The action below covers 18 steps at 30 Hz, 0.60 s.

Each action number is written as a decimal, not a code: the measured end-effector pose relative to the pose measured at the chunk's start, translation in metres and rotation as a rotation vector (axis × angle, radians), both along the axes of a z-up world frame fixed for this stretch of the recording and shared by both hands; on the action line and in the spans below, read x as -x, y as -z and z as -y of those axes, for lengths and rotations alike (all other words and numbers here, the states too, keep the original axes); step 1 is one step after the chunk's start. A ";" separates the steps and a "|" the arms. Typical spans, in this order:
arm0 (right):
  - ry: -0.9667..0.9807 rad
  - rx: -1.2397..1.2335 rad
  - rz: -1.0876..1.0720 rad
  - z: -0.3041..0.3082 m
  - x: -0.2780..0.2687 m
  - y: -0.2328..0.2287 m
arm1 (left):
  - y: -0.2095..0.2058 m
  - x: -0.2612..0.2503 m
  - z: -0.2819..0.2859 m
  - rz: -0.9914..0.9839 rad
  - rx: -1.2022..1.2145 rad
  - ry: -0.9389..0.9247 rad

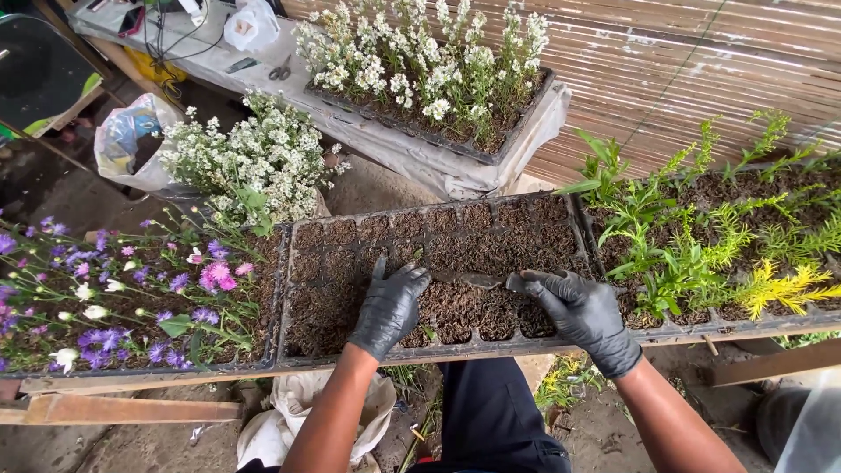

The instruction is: Leveling soil in a multi-cell seed tray using a small hand tool.

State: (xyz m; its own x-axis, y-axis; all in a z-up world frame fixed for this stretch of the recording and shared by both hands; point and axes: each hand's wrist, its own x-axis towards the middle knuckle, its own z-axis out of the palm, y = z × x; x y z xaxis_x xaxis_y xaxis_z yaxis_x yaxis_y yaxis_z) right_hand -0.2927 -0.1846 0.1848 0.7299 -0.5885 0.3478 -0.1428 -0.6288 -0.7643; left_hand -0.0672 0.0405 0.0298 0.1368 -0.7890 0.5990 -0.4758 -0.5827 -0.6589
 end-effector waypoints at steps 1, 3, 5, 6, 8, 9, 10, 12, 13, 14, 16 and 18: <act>-0.023 -0.010 0.034 -0.003 0.000 -0.005 | 0.019 -0.014 -0.005 -0.566 -0.050 0.105; -0.045 -0.021 0.068 -0.001 0.003 -0.001 | 0.042 -0.027 -0.008 -1.131 -0.101 0.208; 0.012 0.007 -0.008 0.011 0.008 0.016 | 0.048 -0.027 -0.002 -0.998 0.035 0.218; 0.013 0.007 -0.005 0.014 0.004 0.010 | 0.048 -0.029 0.002 -0.996 0.035 0.219; 0.051 -0.025 0.026 0.017 -0.004 0.000 | 0.047 -0.030 0.009 -0.991 0.017 0.277; 0.052 -0.025 0.025 0.017 -0.007 0.001 | 0.046 -0.029 0.015 -0.991 0.017 0.277; 0.063 0.003 0.012 0.017 -0.009 0.002 | 0.044 -0.028 0.021 -0.979 -0.035 0.241; 0.073 0.034 -0.004 0.013 -0.013 -0.004 | 0.040 -0.023 0.026 -0.969 -0.085 0.205; 0.037 0.036 -0.020 0.010 -0.014 -0.010 | 0.037 -0.020 0.025 -0.984 -0.063 0.207; 0.000 0.039 -0.037 0.006 -0.015 -0.015 | 0.035 -0.016 0.024 -0.998 -0.041 0.209; -0.022 0.066 -0.010 0.010 -0.018 -0.002 | 0.031 -0.007 0.016 -1.021 -0.013 0.212; -0.046 0.094 0.020 0.011 -0.024 0.003 | 0.024 -0.001 0.012 -1.041 0.016 0.213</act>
State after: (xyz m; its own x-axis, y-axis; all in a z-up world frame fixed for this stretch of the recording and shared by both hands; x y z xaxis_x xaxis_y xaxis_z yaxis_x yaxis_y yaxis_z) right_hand -0.2689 -0.1958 0.1815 0.7479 -0.5183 0.4147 -0.0969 -0.7033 -0.7043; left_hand -0.0665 0.0282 0.0057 0.4480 -0.8500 0.2771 -0.8940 -0.4260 0.1388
